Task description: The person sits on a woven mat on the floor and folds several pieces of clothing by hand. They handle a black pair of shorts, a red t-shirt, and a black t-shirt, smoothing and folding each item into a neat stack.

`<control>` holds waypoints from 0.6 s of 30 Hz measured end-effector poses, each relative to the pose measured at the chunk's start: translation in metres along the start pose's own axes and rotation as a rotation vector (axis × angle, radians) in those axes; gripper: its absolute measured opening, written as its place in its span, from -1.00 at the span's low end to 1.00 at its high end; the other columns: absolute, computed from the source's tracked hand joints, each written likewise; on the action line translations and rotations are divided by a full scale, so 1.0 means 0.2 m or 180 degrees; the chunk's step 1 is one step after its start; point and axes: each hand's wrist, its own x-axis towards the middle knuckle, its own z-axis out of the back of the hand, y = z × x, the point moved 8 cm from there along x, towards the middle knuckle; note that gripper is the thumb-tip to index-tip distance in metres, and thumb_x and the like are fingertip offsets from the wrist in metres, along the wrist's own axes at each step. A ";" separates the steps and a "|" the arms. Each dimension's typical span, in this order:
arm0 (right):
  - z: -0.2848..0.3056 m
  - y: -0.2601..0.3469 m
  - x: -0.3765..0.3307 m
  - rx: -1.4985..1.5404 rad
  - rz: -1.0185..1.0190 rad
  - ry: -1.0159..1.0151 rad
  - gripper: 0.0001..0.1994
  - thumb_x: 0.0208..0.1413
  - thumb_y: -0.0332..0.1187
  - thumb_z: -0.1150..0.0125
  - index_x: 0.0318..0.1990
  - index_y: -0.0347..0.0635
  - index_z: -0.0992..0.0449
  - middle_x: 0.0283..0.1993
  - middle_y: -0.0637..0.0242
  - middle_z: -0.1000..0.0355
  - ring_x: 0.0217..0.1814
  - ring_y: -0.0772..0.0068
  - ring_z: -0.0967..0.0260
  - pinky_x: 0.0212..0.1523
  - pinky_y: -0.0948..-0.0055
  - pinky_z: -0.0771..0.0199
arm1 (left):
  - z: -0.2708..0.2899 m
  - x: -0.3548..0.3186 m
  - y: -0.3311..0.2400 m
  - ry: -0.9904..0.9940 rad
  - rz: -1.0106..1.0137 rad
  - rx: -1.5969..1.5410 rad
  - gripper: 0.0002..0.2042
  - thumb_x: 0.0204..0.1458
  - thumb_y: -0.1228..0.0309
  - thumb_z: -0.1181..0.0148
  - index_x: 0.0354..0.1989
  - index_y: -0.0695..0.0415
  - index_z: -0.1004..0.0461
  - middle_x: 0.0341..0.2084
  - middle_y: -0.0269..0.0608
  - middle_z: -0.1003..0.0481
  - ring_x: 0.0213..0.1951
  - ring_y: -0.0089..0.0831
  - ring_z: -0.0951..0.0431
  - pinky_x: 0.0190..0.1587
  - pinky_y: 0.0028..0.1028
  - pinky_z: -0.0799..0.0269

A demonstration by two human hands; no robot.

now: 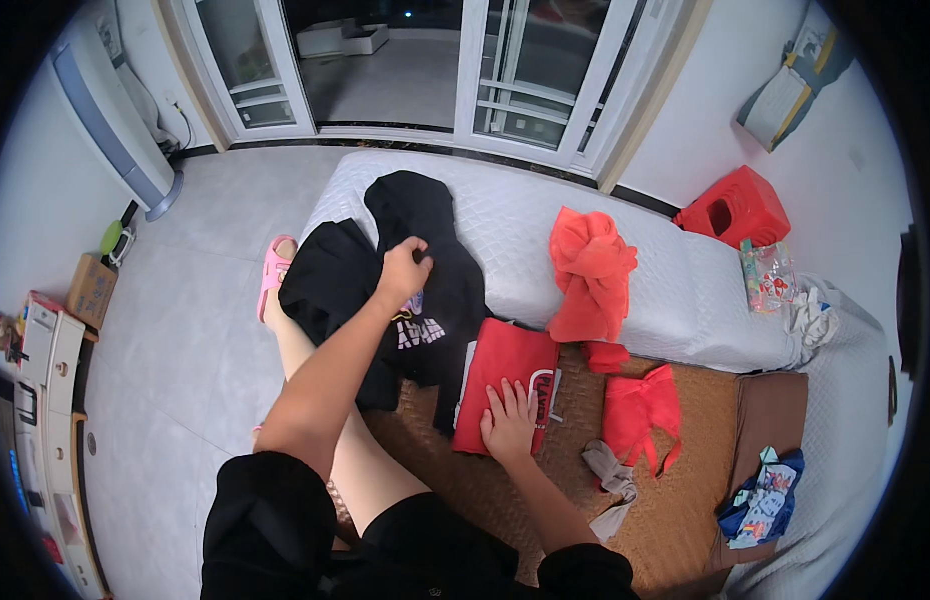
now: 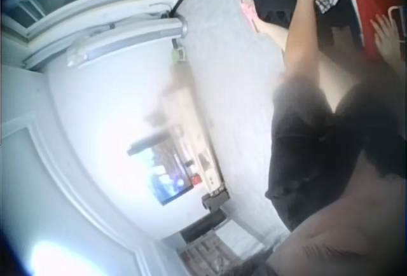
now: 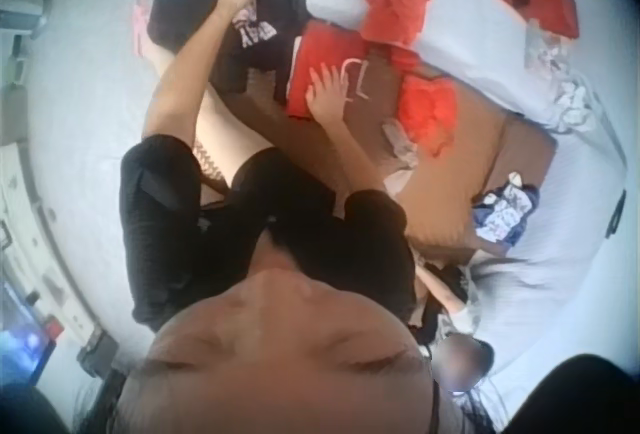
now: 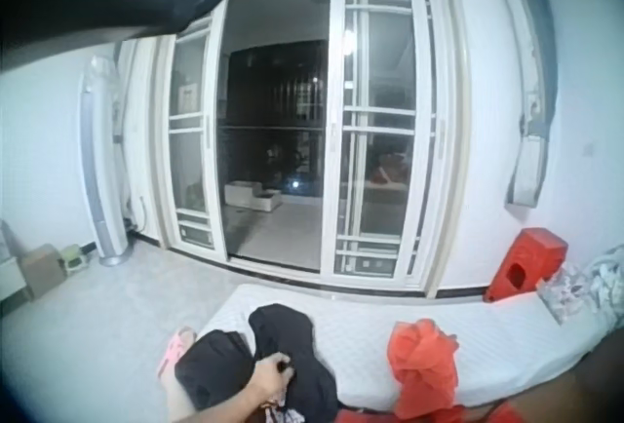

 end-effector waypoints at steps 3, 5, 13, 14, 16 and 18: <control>0.00 0.01 0.01 0.0020 0.0038 0.0006 -0.59 -0.10 -0.26 -0.07 -0.01 -0.05 -0.41 0.12 0.20 -0.23 0.24 0.11 -0.05 0.25 -0.05 0.14 | 0.13 0.13 -0.19 -0.0376 -0.0946 -0.1060 -0.81 -0.14 0.50 -0.13 -0.31 0.27 -0.42 -0.51 -0.12 -0.48 -0.53 -0.44 -0.49 -0.41 -0.50 -0.41; -0.01 -0.02 -0.01 -0.0065 -0.0038 0.0030 -0.59 -0.09 -0.26 -0.07 -0.01 -0.04 -0.41 0.13 0.20 -0.22 0.24 0.12 -0.04 0.26 -0.05 0.15 | 0.28 0.14 -0.60 0.0346 -0.0410 -0.2368 -0.76 -0.01 0.53 -0.04 -0.13 0.21 -0.35 -0.52 -0.36 -0.37 -0.49 -0.61 -0.42 -0.47 -0.61 -0.41; -0.06 -0.15 0.05 0.0862 -0.0512 0.0193 -0.70 -0.12 -0.30 -0.12 -0.17 -0.17 -0.48 -0.04 0.15 -0.37 0.11 0.12 -0.22 0.18 0.03 -0.06 | 1.47 -0.22 -1.37 -0.0564 -0.1651 -0.3086 -0.89 0.12 0.41 0.06 -0.27 0.18 -0.27 -0.36 -0.18 -0.45 -0.14 -0.34 -0.49 0.10 -0.36 -0.27; -0.07 -0.17 0.08 0.1182 -0.0672 0.0315 -0.70 -0.11 -0.30 -0.12 -0.17 -0.16 -0.47 -0.04 0.14 -0.36 0.12 0.11 -0.21 0.18 0.07 -0.05 | 1.68 -0.26 -1.36 0.0358 -0.2304 -0.3117 -0.84 0.13 0.38 0.06 -0.25 0.23 -0.32 -0.35 -0.12 -0.47 -0.07 -0.30 -0.46 0.13 -0.40 -0.23; -0.08 -0.26 0.07 0.1743 -0.1129 0.0520 -0.70 -0.10 -0.29 -0.11 -0.17 -0.15 -0.47 -0.04 0.11 -0.36 0.13 0.10 -0.19 0.19 0.14 -0.05 | 1.89 -0.53 -1.41 -0.1281 -0.1968 -0.3642 -0.77 0.11 0.48 0.07 -0.14 0.40 -0.30 -0.19 -0.02 -0.43 -0.13 -0.27 -0.49 0.04 -0.45 -0.39; 0.04 -0.17 0.13 0.1252 -0.0378 -0.0078 -0.71 -0.08 -0.35 -0.10 -0.16 -0.26 -0.45 -0.08 0.05 -0.39 -0.02 0.03 -0.32 0.03 0.20 -0.28 | 2.16 -0.79 -1.34 -0.2354 -0.1714 -0.3832 -0.73 0.15 0.44 0.11 -0.09 0.43 -0.30 -0.16 0.08 -0.42 -0.06 -0.24 -0.45 0.08 -0.45 -0.36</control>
